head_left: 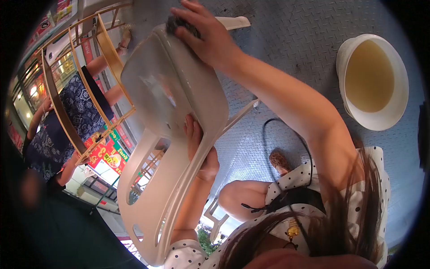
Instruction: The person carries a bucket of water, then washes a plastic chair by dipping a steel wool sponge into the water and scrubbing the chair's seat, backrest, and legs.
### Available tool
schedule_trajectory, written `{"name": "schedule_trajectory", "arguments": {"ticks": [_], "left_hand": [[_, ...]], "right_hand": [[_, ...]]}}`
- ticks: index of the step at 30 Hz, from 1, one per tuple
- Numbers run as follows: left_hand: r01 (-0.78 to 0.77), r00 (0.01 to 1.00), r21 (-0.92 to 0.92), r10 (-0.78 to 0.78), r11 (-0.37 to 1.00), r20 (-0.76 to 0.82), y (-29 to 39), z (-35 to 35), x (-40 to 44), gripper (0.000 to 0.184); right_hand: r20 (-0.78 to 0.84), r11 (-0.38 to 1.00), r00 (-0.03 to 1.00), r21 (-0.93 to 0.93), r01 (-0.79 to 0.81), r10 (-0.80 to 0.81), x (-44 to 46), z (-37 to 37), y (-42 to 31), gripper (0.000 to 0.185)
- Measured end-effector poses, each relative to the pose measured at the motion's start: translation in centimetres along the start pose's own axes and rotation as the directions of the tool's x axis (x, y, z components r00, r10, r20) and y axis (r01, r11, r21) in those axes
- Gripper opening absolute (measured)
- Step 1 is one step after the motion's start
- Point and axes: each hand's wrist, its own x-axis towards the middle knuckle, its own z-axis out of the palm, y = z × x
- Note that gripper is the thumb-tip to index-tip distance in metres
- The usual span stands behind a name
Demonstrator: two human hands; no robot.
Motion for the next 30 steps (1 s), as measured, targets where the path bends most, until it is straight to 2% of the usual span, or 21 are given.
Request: {"name": "schedule_trajectory", "arguments": {"ticks": [1,2,5,7,8,10,11,12,15,16,18,19,22,25,28,30], "left_hand": [[-0.006,1.0,-0.012,0.006,1.0,-0.007,0.0,-0.1,0.1,0.054],[0.008,1.0,0.002,-0.008,1.0,0.01,0.1,-0.3,0.1,0.054],[0.037,0.999,0.027,-0.038,0.999,0.025,0.2,-0.2,0.1,0.054],[0.055,0.998,0.051,-0.056,0.997,0.028,0.3,-0.3,-0.1,0.054],[-0.039,0.997,0.065,0.035,0.997,0.063,0.4,-0.5,0.4,0.053],[0.013,0.998,0.076,-0.018,0.997,0.057,0.5,-0.3,0.1,0.053],[0.035,0.997,0.079,-0.04,0.996,0.061,0.4,-0.3,0.2,0.053],[-0.052,0.996,0.083,0.046,0.995,0.073,-0.5,-0.5,-0.1,0.053],[-0.046,0.998,0.014,0.045,0.999,0.037,0.2,0.0,-0.3,0.054],[-0.034,0.999,0.022,0.033,0.999,0.042,0.5,0.2,-0.2,0.054],[-0.004,0.997,0.046,0.0,0.999,0.082,1.2,-0.1,0.2,0.053],[-0.006,0.996,0.059,0.001,0.998,0.093,1.0,-0.4,-0.1,0.054],[-0.02,0.995,0.087,0.012,0.996,0.094,0.4,-0.5,-0.3,0.056],[-0.008,0.991,0.114,-0.007,0.994,0.133,0.6,-0.7,0.0,0.059],[0.01,0.984,0.145,-0.036,0.989,0.174,0.1,-1.5,0.2,0.061],[0.04,0.987,0.077,-0.052,0.996,0.155,-2.2,-1.8,-0.5,0.061]], "right_hand": [[-0.08,0.997,0.997,0.072,0.016,-0.01,1.0,0.2,0.6,0.047],[-0.053,0.998,0.996,0.007,0.069,-0.068,-2.1,0.6,-0.6,0.044],[0.113,0.969,0.968,0.129,0.211,-0.226,-10.5,-0.7,-4.9,0.041],[0.01,0.99,0.997,0.113,0.081,-0.082,-6.4,-0.1,-3.7,0.036],[-0.042,0.994,0.999,0.113,0.008,-0.003,-3.9,0.5,-2.8,0.034],[-0.172,0.996,0.983,0.073,-0.057,0.069,1.4,1.0,1.4,0.033],[-0.19,0.987,0.969,0.042,-0.153,0.158,3.0,1.1,5.3,0.031],[-0.207,0.966,0.944,0.019,-0.259,0.257,3.1,1.5,8.0,0.028],[-0.1,0.957,0.953,-0.016,-0.289,0.286,2.2,0.3,8.9,0.028],[-0.116,0.943,0.969,0.282,-0.177,0.216,1.5,0.4,3.9,0.026],[-0.092,0.925,0.995,0.375,0.064,-0.032,-0.5,1.7,-4.7,0.026],[0.011,0.959,0.978,0.198,0.203,-0.209,-1.0,2.1,-5.6,0.026],[-0.132,0.967,0.989,0.236,0.099,-0.069,-0.4,1.6,-3.2,0.027],[-0.136,0.932,0.986,0.361,-0.045,0.1,-0.4,0.7,-1.4,0.026],[-0.069,0.948,0.959,0.187,-0.259,0.275,0.0,0.8,0.8,0.023],[0.102,0.849,0.864,0.161,-0.503,0.493,1.4,-0.9,4.5,0.025]]}}
